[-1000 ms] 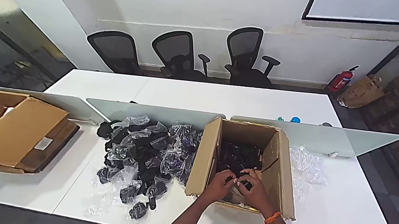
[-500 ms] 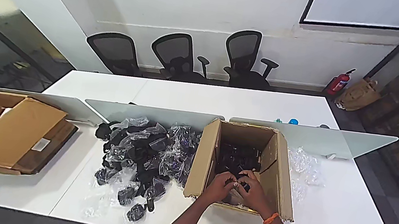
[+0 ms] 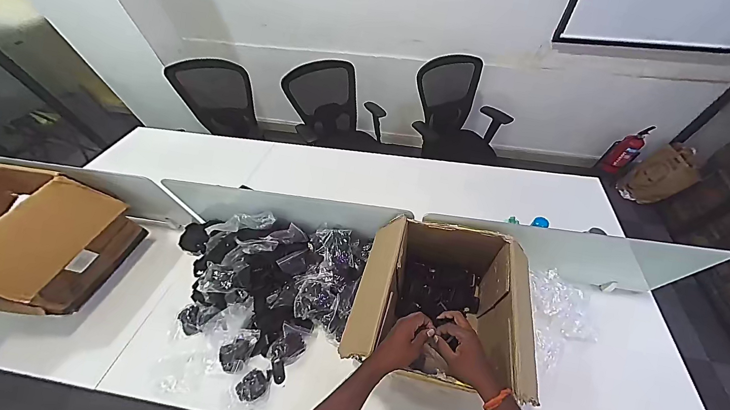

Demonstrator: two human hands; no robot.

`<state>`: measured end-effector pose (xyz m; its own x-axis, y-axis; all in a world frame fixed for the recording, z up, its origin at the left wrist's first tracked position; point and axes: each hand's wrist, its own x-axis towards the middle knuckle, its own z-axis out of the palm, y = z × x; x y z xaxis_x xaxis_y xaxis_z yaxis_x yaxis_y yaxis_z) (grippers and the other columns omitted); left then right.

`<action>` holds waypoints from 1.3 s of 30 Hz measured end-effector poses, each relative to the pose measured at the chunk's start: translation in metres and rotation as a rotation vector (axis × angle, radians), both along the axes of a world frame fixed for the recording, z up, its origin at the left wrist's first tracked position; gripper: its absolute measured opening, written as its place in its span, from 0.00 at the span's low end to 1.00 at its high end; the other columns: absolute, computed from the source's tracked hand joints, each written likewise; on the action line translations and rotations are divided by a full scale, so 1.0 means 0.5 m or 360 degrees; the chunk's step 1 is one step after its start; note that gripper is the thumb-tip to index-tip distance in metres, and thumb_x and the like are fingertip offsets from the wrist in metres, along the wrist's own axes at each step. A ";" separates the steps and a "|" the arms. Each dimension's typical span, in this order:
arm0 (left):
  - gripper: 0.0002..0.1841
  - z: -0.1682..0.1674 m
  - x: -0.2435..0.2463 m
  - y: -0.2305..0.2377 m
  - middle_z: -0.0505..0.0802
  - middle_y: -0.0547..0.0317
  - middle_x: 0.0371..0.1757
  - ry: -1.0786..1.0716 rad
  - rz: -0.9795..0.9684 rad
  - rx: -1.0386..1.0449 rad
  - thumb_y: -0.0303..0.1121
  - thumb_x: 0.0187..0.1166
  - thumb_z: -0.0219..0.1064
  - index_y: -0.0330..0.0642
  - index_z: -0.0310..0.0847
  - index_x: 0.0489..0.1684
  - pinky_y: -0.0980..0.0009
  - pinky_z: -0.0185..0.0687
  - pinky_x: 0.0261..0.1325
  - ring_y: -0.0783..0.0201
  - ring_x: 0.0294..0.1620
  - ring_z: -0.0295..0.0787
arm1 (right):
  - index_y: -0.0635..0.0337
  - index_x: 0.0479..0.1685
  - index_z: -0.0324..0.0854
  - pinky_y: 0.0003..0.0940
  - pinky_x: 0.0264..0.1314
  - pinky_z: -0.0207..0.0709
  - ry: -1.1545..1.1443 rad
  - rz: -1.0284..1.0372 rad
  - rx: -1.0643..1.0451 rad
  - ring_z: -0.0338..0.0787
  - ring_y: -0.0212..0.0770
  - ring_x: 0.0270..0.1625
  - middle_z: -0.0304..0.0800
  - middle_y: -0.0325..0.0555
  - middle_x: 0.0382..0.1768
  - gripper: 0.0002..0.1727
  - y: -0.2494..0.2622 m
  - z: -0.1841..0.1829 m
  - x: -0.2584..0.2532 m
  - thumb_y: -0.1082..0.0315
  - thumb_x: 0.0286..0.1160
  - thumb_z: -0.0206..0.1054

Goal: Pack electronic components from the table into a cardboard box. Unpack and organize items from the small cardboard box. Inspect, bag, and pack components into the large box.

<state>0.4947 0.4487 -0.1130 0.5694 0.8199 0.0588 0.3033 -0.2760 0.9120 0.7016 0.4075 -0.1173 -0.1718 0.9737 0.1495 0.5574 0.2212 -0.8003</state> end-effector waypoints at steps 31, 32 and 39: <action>0.09 -0.004 -0.009 -0.004 0.94 0.56 0.43 -0.0274 0.0128 -0.0146 0.34 0.80 0.70 0.36 0.90 0.42 0.67 0.88 0.55 0.68 0.44 0.91 | 0.54 0.36 0.92 0.33 0.73 0.77 0.0135 -0.0008 0.0074 0.80 0.34 0.71 0.85 0.44 0.64 0.11 -0.011 0.010 -0.004 0.58 0.75 0.69; 0.09 -0.004 -0.009 -0.004 0.94 0.56 0.43 -0.0265 0.0130 -0.0158 0.34 0.80 0.70 0.36 0.90 0.42 0.66 0.88 0.54 0.68 0.44 0.91 | 0.54 0.36 0.92 0.33 0.74 0.76 0.0139 -0.0005 0.0076 0.80 0.35 0.71 0.85 0.44 0.64 0.11 -0.010 0.009 -0.003 0.58 0.75 0.69; 0.09 -0.005 -0.009 0.000 0.93 0.55 0.41 -0.0313 0.0240 -0.0204 0.33 0.81 0.68 0.36 0.88 0.44 0.66 0.88 0.54 0.67 0.43 0.90 | 0.53 0.40 0.92 0.29 0.67 0.81 0.0147 -0.0026 0.0031 0.83 0.32 0.67 0.85 0.45 0.64 0.12 -0.007 0.010 -0.007 0.55 0.74 0.71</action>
